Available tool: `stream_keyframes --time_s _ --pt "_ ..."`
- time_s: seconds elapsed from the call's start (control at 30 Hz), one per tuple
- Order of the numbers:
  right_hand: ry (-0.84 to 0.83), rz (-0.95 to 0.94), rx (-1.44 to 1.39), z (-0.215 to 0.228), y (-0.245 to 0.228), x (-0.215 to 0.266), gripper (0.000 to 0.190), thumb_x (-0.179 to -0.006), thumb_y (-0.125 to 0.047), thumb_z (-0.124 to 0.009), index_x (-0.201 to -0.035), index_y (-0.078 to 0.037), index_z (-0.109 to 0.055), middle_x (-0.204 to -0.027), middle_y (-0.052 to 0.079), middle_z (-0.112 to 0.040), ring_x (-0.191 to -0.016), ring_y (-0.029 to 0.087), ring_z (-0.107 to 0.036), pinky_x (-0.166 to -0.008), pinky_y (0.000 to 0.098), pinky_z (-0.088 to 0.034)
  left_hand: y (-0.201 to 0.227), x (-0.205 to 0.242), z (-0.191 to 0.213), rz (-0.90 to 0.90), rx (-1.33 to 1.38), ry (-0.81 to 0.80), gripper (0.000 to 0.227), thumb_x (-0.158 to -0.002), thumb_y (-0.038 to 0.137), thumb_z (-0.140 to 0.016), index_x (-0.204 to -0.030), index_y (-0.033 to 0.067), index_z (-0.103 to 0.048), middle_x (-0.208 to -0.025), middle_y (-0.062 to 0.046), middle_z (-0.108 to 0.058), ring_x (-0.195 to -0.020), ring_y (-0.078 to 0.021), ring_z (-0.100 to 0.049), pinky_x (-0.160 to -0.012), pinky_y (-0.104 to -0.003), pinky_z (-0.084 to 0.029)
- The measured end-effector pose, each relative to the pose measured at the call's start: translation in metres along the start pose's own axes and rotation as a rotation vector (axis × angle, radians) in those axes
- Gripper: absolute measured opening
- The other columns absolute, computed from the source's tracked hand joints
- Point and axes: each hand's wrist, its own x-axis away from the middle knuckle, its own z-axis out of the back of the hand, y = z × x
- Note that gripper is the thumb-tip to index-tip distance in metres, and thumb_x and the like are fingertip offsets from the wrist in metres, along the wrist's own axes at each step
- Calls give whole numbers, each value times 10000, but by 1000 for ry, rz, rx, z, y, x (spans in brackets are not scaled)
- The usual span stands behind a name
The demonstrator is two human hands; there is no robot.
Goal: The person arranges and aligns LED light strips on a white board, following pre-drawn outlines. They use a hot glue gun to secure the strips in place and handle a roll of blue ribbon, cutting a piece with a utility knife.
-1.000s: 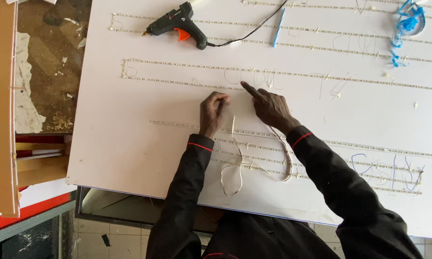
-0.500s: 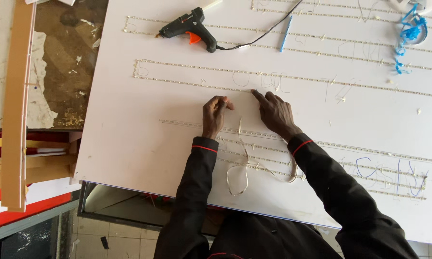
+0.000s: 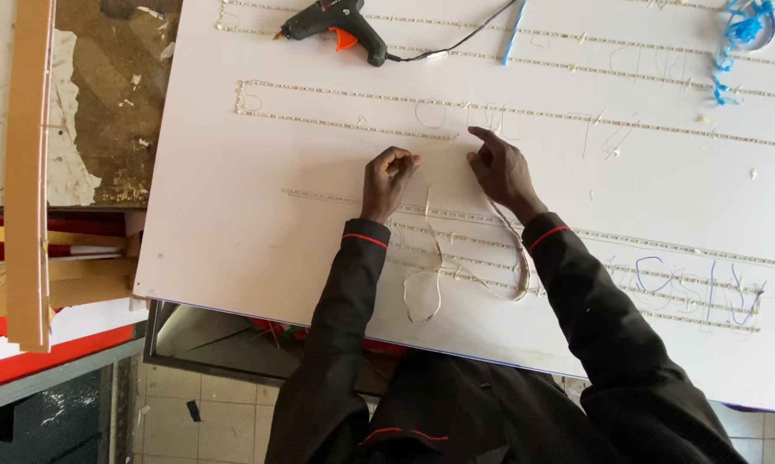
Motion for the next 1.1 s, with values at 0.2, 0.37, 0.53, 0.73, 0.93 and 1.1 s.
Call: stream_keyframes --time_s 0.2,0.37,0.53,0.73,0.93,1.1 --pt "64 20 -55 28 -21 44 312 -1057 -149 -706 -1350 -205 -793 -988 117 -763 -972 404 -777 -802 588 -610 52 13 14 -102 -310 -294 317 -1205 332 -630 -1394 121 -771 -1174 -125 -718 -1237 -367 -717 -1133 -549 -541" --pt "117 -73 111 42 -25 106 218 -1008 -237 -782 -1223 -217 -811 -988 28 -735 -961 298 -770 -787 508 -640 35 31 0 -130 -635 -358 359 -1067 265 -819 -1346 43 -774 -1250 -117 -626 -1335 -450 -614 -1160 -639 -508" --pt "93 -66 200 41 -29 121 94 -995 -193 -810 -1088 -183 -814 -1013 44 -669 -1046 322 -710 -793 517 -643 30 31 -9 -138 -762 -338 344 -954 238 -927 -1233 96 -785 -1221 -65 -585 -1321 -436 -599 -1127 -647 -511" --pt "98 -108 -233 50 -33 117 67 -1109 -142 -741 -1173 -158 -726 -932 102 -827 -938 336 -834 -807 448 -664 86 44 -38 -76 -428 -337 232 -1148 331 -738 -1259 128 -736 -1046 -81 -710 -1082 -317 -758 -955 -459 -624" --pt "-3 -151 -894 63 -60 112 160 -1156 -137 -700 -1240 -3 -673 -847 166 -787 -759 226 -815 -673 306 -679 101 56 -54 52 -66 -343 248 -1127 274 -780 -1284 82 -789 -1023 -89 -792 -1001 -157 -754 -862 -334 -640" --pt "-39 -161 -1088 58 -59 117 176 -1162 -133 -695 -1242 13 -636 -853 176 -775 -743 228 -811 -661 295 -666 114 67 -74 59 106 -306 273 -1107 255 -821 -1318 83 -808 -1040 -51 -806 -1014 -76 -726 -862 -258 -640"
